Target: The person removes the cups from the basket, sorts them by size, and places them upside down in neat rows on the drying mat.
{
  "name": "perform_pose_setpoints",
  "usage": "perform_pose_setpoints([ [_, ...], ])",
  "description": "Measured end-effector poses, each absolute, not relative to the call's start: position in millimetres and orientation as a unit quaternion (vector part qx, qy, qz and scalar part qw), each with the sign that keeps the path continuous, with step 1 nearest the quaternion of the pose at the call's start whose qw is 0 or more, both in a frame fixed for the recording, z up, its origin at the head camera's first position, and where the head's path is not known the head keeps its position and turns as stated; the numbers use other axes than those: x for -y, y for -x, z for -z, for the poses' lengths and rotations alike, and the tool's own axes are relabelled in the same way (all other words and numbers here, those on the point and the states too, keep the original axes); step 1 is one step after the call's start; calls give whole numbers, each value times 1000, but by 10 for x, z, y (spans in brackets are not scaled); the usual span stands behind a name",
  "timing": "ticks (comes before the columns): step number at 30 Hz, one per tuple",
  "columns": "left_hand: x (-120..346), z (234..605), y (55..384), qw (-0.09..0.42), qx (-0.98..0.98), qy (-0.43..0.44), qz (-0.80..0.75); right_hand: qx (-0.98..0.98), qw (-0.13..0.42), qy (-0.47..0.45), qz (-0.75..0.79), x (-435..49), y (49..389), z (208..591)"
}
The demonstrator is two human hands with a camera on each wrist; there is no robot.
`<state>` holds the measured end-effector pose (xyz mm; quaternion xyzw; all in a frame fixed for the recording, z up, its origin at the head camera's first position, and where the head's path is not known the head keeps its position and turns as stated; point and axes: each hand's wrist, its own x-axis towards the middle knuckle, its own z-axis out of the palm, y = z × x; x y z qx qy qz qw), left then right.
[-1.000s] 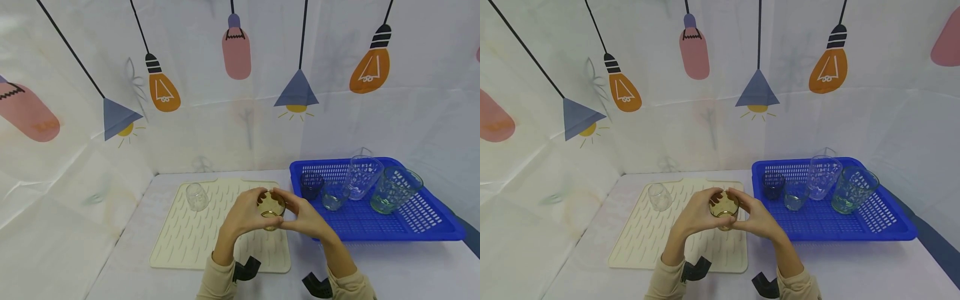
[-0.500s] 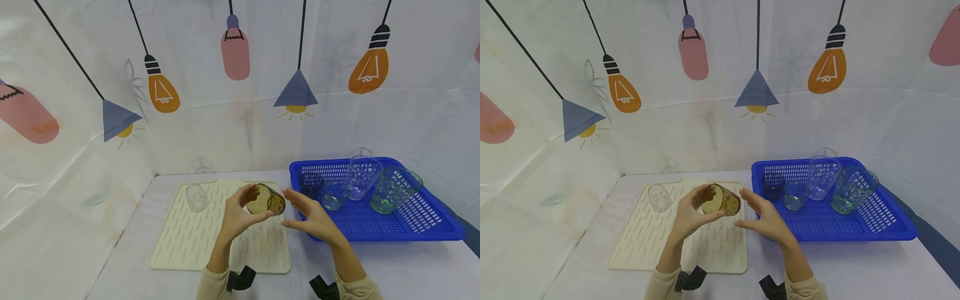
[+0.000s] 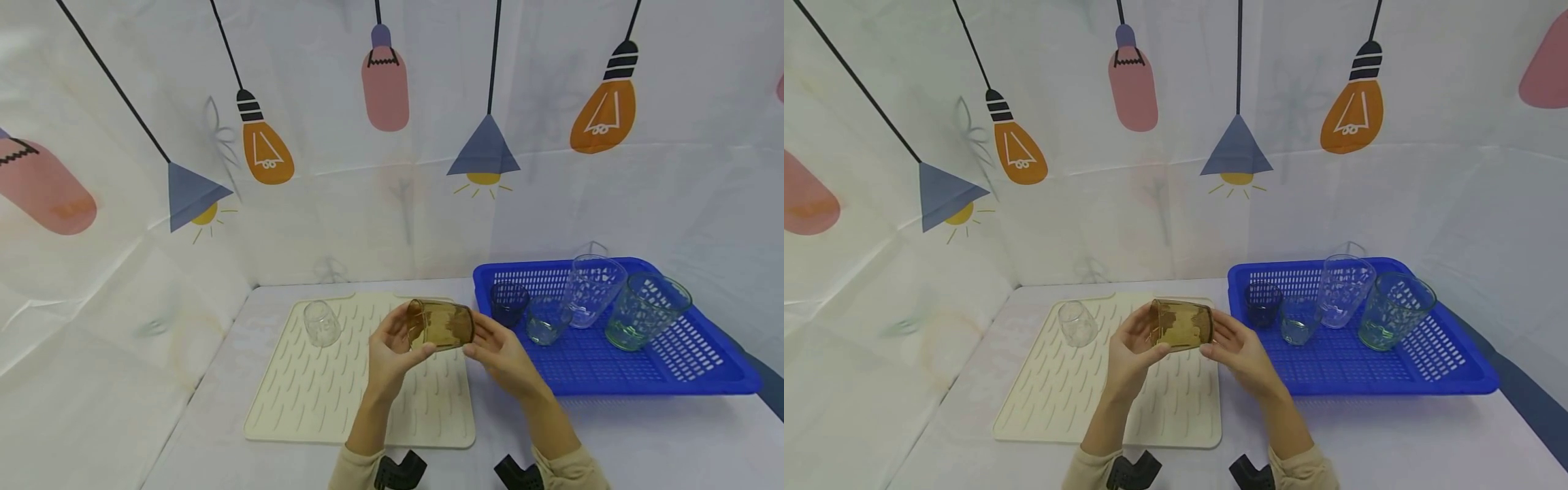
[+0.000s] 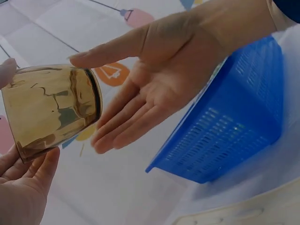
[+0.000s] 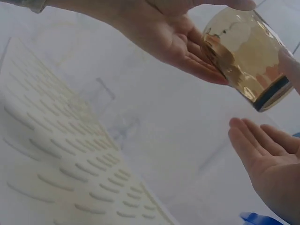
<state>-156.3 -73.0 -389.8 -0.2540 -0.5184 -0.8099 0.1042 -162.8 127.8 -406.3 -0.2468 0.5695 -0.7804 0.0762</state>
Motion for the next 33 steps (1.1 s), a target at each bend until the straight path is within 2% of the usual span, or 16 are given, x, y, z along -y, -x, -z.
perform_pose_setpoints([
  [8,687,3909,1540,81,498,225,833,-466,94,311,823,-1173,1661,4120],
  [18,716,3968,1560,56,527,254,809,-447,49,305,840,-1144,1636,4065],
  [24,883,4088,1534,94,629,279,719,-488,28,278,827,-1223,1659,4000],
  [33,1219,4316,1399,148,774,230,570,-593,43,227,771,-1363,1771,3821],
])
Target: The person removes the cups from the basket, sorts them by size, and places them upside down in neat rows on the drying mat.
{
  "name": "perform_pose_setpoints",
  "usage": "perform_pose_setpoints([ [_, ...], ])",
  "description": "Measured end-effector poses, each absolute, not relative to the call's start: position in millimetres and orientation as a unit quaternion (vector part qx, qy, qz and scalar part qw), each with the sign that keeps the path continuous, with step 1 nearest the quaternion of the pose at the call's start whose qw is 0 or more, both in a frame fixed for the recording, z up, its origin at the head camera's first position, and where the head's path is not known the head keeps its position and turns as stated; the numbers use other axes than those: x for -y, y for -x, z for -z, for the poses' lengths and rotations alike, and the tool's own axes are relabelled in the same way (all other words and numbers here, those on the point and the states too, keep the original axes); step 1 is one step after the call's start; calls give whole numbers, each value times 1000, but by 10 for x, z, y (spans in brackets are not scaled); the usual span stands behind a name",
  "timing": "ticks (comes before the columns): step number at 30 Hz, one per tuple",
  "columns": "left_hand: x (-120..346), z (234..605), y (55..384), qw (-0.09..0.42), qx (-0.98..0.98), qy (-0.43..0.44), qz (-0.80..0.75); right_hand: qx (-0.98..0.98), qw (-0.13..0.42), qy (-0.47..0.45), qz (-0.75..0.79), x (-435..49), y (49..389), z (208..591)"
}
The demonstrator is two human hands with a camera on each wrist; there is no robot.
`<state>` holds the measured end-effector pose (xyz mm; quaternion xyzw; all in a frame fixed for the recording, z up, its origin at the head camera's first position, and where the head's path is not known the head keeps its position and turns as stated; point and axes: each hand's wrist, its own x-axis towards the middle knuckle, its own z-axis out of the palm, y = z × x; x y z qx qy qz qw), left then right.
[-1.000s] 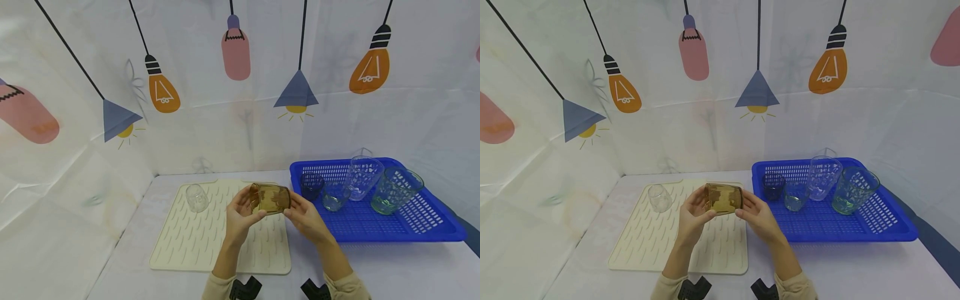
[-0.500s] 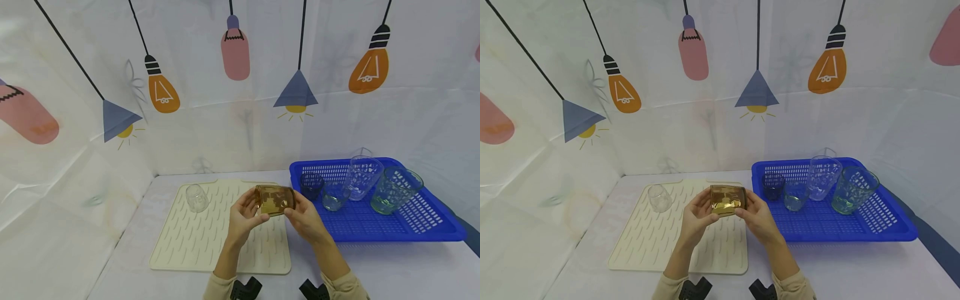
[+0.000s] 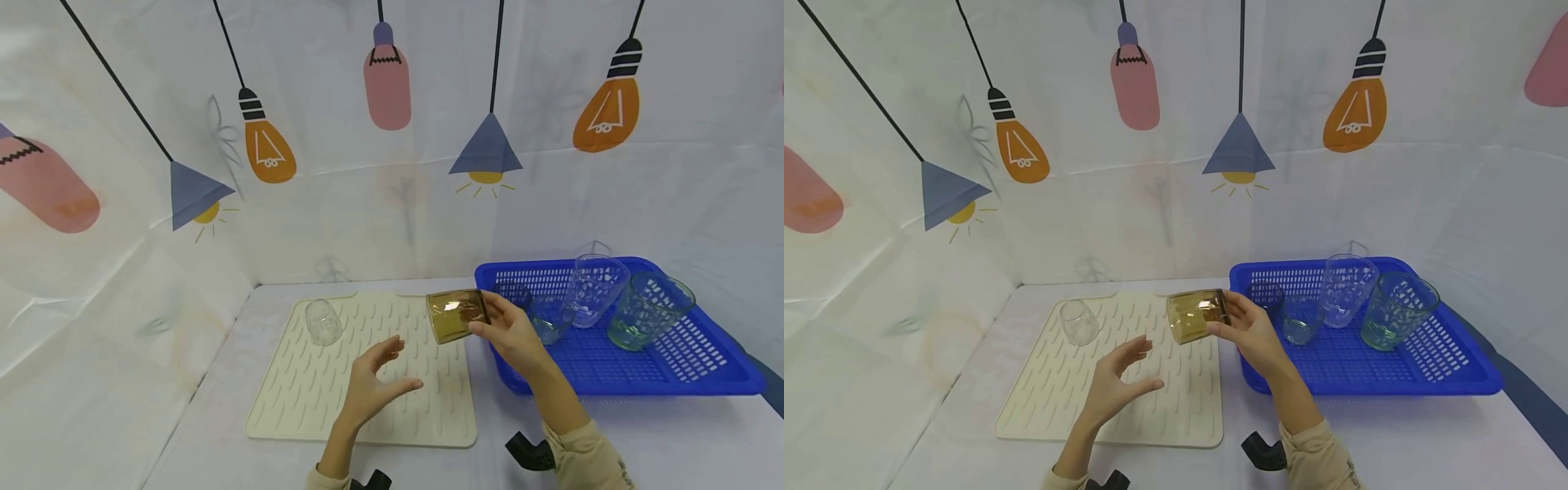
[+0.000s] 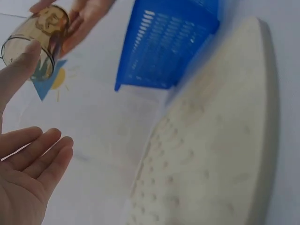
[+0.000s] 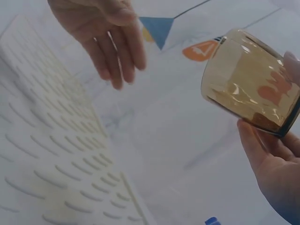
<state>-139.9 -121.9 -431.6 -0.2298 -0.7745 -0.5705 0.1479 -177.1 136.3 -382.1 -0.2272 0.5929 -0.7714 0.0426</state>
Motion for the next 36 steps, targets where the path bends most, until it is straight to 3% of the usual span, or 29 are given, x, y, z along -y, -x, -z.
perform_pose_setpoints([
  [8,1662,4507,1272,193,846,202,453,-677,56,179,712,-1358,1923,3659],
  [18,2436,4656,1029,277,901,154,295,-718,61,192,666,-1258,2224,3572],
  [28,3007,4715,749,269,928,86,244,-751,62,232,616,-990,2610,3496],
  [36,3357,4875,736,295,928,90,209,-763,51,258,590,-704,2846,3533],
])
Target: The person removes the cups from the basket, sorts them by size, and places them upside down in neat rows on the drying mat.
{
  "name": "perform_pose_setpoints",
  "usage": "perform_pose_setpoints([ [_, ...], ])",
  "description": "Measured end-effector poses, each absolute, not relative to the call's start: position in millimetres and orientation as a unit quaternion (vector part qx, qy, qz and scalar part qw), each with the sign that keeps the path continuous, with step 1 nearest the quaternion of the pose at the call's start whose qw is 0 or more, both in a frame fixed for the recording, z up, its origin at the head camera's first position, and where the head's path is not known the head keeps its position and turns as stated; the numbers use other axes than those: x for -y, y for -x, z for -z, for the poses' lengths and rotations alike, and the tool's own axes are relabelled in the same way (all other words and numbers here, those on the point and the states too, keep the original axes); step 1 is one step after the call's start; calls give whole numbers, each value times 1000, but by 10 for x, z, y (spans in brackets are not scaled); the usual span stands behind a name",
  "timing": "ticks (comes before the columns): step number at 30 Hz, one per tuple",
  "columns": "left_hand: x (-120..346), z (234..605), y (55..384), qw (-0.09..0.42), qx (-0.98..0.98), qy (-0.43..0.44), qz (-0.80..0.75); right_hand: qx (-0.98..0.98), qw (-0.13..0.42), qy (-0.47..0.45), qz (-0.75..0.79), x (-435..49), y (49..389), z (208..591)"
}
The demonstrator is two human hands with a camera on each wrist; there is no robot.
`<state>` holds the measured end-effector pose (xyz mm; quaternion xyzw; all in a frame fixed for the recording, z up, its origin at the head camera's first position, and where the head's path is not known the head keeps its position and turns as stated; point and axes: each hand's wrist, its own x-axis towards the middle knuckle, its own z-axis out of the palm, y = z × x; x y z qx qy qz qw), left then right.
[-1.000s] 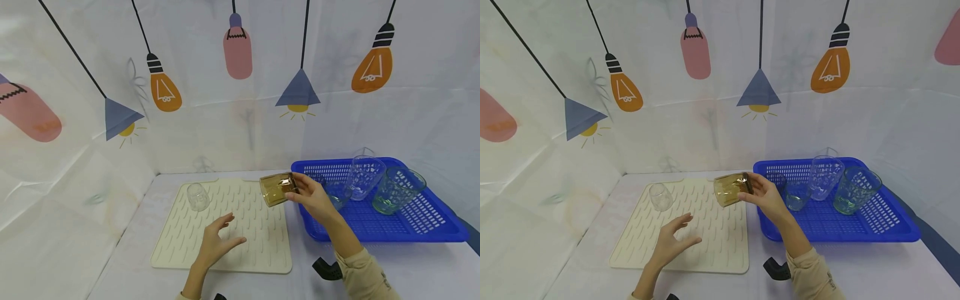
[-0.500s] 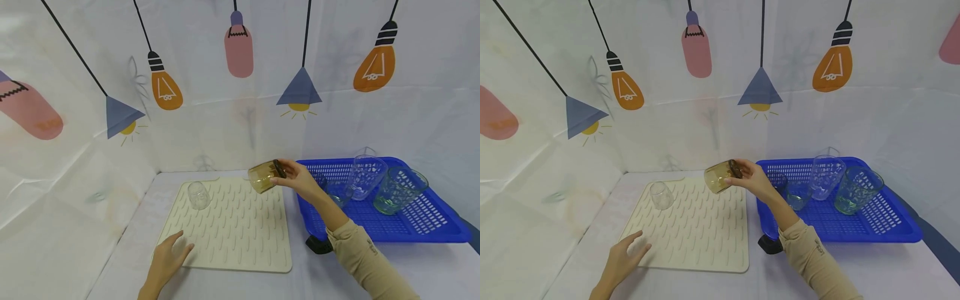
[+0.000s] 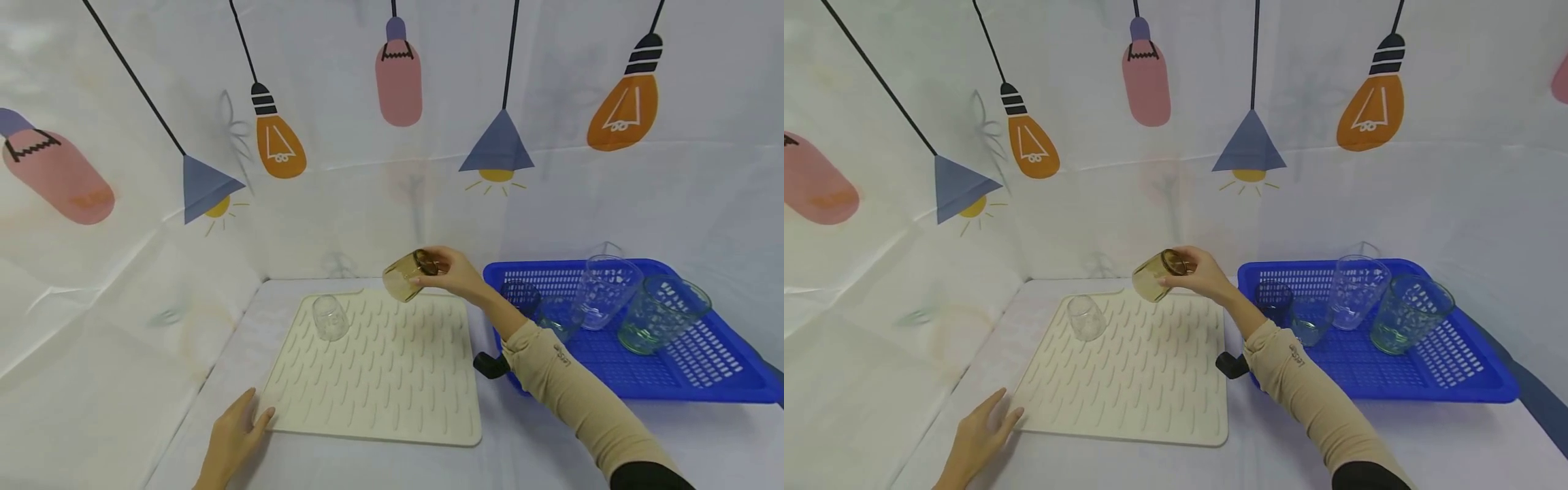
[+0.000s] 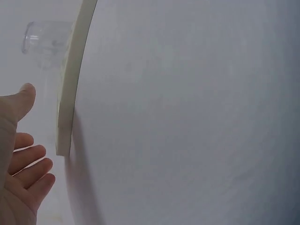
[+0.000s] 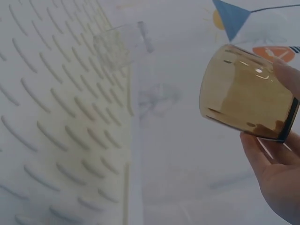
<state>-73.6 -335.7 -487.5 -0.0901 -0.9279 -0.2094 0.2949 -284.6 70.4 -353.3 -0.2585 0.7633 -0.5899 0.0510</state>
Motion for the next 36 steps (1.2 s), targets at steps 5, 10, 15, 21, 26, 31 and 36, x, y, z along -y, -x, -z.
perform_pose_setpoints([
  [5,3461,4840,751,221,948,57,222,-767,44,285,573,-508,2929,3596],
  [10,3508,4811,818,151,959,23,239,-772,46,294,562,-330,2996,3708],
  [15,3517,4842,899,140,954,12,263,-780,35,317,538,-194,3028,3800],
  [21,3509,4903,960,139,942,32,303,-802,28,318,505,-77,3069,3918],
  [26,3491,4969,984,170,930,57,322,-823,16,305,479,-6,3098,4005],
  [31,3456,5015,973,201,929,56,305,-833,9,305,461,76,3106,4083],
  [36,3469,5040,952,211,927,51,306,-838,-6,310,449,185,3125,4183],
])
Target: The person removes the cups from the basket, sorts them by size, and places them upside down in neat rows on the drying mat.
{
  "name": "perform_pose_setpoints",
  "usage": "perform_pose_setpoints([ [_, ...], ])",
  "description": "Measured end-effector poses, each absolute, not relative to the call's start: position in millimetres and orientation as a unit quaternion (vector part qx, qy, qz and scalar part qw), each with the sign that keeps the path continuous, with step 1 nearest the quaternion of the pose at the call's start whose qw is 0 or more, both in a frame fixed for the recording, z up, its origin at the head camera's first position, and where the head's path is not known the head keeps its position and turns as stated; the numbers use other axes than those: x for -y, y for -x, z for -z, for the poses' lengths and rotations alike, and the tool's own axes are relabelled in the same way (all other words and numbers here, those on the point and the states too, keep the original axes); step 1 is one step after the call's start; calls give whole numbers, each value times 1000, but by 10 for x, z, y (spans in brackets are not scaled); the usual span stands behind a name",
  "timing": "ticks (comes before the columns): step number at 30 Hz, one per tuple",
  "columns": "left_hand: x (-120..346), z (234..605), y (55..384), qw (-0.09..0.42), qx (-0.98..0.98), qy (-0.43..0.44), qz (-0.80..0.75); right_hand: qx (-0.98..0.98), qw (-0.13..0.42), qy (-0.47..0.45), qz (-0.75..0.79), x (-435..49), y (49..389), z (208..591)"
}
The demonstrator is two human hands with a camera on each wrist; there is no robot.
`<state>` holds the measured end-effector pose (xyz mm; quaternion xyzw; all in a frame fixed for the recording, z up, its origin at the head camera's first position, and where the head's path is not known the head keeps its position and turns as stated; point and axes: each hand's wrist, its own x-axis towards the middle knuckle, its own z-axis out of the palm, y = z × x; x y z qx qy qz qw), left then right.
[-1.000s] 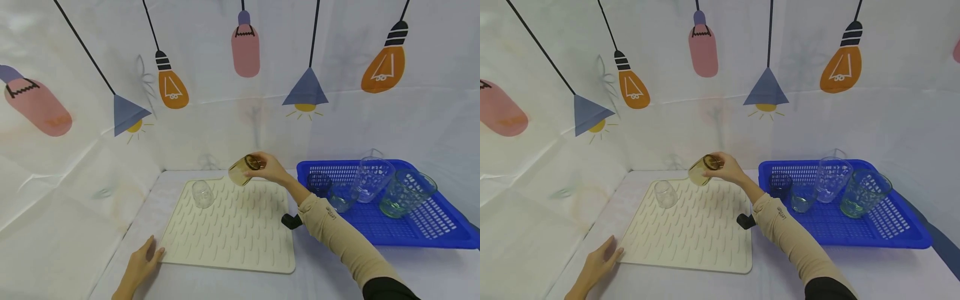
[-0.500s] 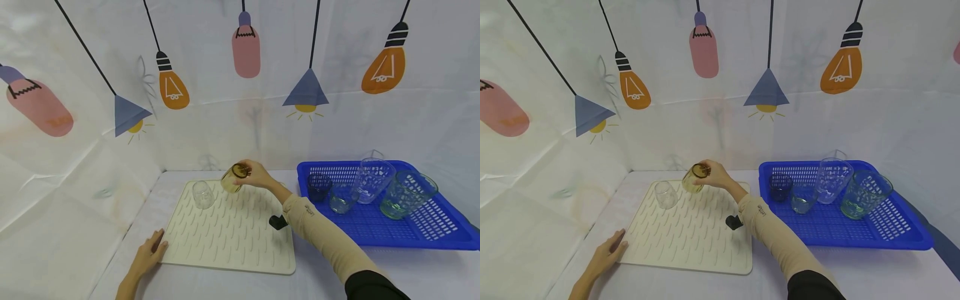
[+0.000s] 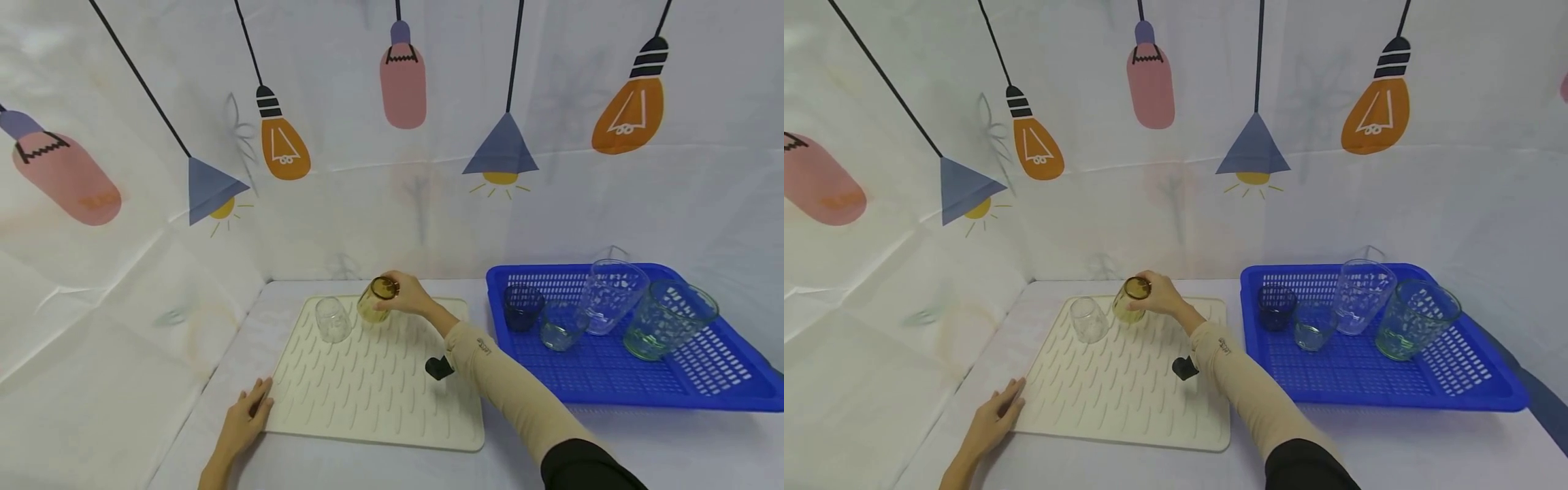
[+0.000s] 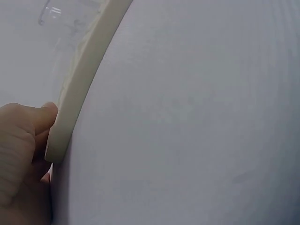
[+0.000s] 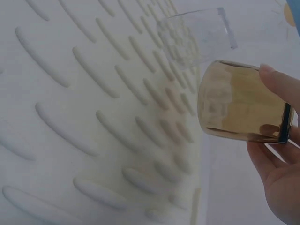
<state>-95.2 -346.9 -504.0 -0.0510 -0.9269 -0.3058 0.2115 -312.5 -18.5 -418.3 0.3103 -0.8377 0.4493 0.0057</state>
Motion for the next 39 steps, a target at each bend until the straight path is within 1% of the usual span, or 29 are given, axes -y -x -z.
perform_pose_setpoints([
  [4,3483,5044,933,212,926,33,311,846,16,-312,-432,269,3123,4276],
  [7,3488,5030,922,218,927,20,303,844,2,-310,-439,327,3124,4347],
  [11,3494,5006,919,218,929,11,298,827,-1,-318,-464,381,3140,4436],
  [12,3497,5002,919,217,929,10,299,822,15,-330,-464,389,3152,4469],
  [14,3502,4997,919,215,929,8,302,821,18,-331,-466,415,3151,4498],
  [18,3511,5000,916,220,923,12,314,823,14,-318,-470,495,3109,4536],
  [19,3513,5003,917,222,922,12,316,826,-1,-303,-476,524,3085,4529],
  [25,3507,5028,938,231,918,7,323,834,3,-268,-482,657,3032,4571],
  [29,3488,5064,961,236,912,3,337,837,1,-264,-480,667,2993,4594],
  [34,3462,5052,970,229,914,-11,333,844,11,-276,-460,659,2925,4615],
  [36,3462,5042,975,227,915,-13,333,845,7,-282,-455,652,2900,4607],
  [39,3462,5035,978,230,914,-9,333,845,-20,-285,-451,625,2867,4564],
])
